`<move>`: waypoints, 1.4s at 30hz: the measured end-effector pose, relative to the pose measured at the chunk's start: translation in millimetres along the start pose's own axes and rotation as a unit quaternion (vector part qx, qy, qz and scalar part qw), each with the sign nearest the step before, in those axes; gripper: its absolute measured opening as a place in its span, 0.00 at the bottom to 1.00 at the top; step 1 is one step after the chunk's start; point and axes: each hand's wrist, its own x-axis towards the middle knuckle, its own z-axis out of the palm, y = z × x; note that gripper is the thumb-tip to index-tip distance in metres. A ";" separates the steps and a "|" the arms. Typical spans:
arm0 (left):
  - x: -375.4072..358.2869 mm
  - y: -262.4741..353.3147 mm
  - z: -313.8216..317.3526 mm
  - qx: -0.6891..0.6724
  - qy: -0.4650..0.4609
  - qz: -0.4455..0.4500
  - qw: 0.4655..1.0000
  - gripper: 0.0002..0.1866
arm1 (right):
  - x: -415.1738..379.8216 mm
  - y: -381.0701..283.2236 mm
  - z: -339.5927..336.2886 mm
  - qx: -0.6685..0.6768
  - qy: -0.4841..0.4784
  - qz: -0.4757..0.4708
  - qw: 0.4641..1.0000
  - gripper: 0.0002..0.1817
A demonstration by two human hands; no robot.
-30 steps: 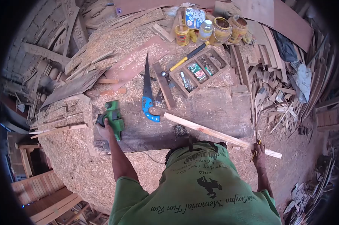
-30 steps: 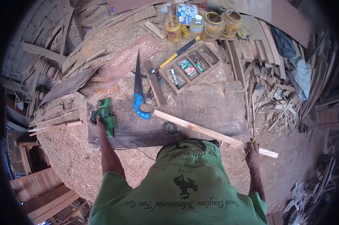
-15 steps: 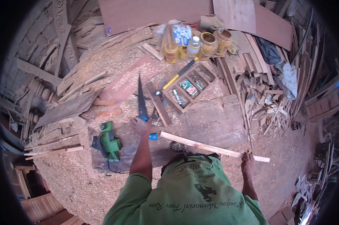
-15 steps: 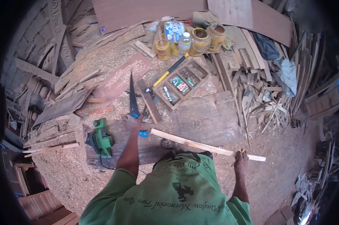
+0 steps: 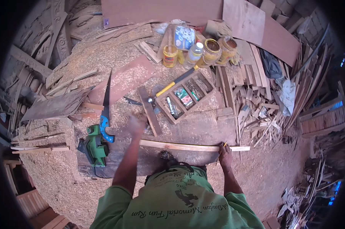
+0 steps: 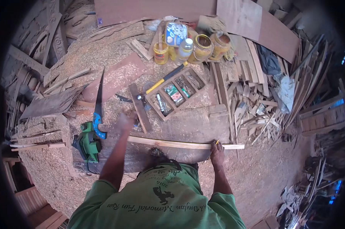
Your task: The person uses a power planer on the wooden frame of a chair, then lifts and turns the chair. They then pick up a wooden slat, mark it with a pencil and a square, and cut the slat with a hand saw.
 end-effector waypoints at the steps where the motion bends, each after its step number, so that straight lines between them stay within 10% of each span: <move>1: -19.6 40.4 -4.0 0.076 -0.078 -0.045 0.993 0.46 | 11.2 -4.6 9.1 0.002 0.007 -0.020 1.000 0.23; 10: -30.0 39.4 5.3 0.097 -0.145 -0.106 0.979 0.43 | 76.2 -124.6 -11.1 0.025 -0.074 -0.109 0.991 0.42; 17: 76.4 18.2 -108.5 0.328 0.001 0.127 0.936 0.34 | 137.0 -224.1 22.4 0.062 -0.024 -0.227 0.972 0.47; 21: 81.0 43.3 -115.7 0.327 0.151 0.241 0.901 0.30 | 163.6 -243.6 57.3 0.020 0.004 -0.250 0.968 0.37; 25: 29.7 44.4 -45.9 0.192 -0.044 0.227 0.954 0.31 | 168.1 -249.0 61.1 0.025 0.007 -0.253 0.967 0.29; 34: 17.2 23.3 21.4 0.240 -0.143 0.103 0.955 0.31 | 166.1 -212.6 33.9 0.030 0.017 -0.241 0.970 0.18; 42: 59.9 50.0 -8.7 0.341 -0.049 0.292 0.892 0.19 | 179.4 -128.3 -7.9 -0.076 0.042 -0.161 0.983 0.12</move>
